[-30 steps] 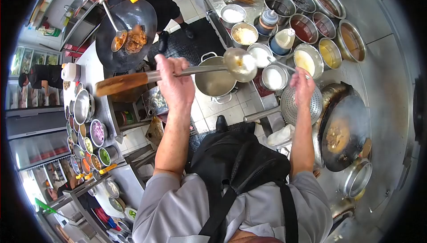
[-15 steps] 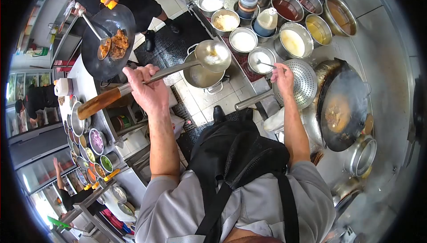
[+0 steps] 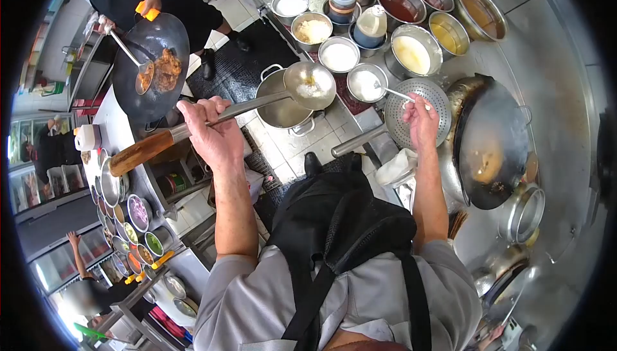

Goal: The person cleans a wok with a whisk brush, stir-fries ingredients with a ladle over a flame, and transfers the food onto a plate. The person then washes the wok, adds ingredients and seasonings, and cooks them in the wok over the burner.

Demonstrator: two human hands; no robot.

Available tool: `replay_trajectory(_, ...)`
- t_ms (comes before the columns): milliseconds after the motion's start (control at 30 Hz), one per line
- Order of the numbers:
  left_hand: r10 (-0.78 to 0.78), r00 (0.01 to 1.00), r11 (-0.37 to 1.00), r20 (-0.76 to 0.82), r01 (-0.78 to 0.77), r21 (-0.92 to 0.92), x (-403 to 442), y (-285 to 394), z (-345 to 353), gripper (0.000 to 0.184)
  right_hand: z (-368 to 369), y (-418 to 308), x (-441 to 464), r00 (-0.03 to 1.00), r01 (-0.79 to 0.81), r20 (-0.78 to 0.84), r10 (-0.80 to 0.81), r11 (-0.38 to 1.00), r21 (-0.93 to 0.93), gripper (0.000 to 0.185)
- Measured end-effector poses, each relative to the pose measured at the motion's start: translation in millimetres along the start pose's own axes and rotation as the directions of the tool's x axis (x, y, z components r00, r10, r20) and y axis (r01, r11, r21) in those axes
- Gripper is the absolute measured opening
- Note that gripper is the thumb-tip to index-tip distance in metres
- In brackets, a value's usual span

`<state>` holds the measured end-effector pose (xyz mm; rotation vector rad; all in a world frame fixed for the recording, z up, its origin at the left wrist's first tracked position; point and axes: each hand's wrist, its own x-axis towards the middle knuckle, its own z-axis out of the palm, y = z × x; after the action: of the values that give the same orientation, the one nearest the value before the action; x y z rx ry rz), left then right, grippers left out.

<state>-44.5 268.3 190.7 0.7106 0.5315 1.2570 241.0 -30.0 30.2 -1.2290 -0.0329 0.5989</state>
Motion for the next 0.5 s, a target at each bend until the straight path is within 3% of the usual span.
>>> replay_trajectory(300, -0.047, 0.995, 0.998, 0.087, 0.05, -0.034, -7.8, -10.7, 10.5, 0.048, 11.2, -35.0, -20.5, 0.992, 0.088, 0.092, -0.088, 0.996, 0.01, 0.034)
replay_trajectory(500, -0.1, 0.991, 0.979, 0.084, 0.113, -0.169, -7.7, -26.2, 16.5, 0.045, 17.3, -25.6, -10.4, 0.973, 0.222, 0.021, -0.228, 0.918, -0.328, 0.035)
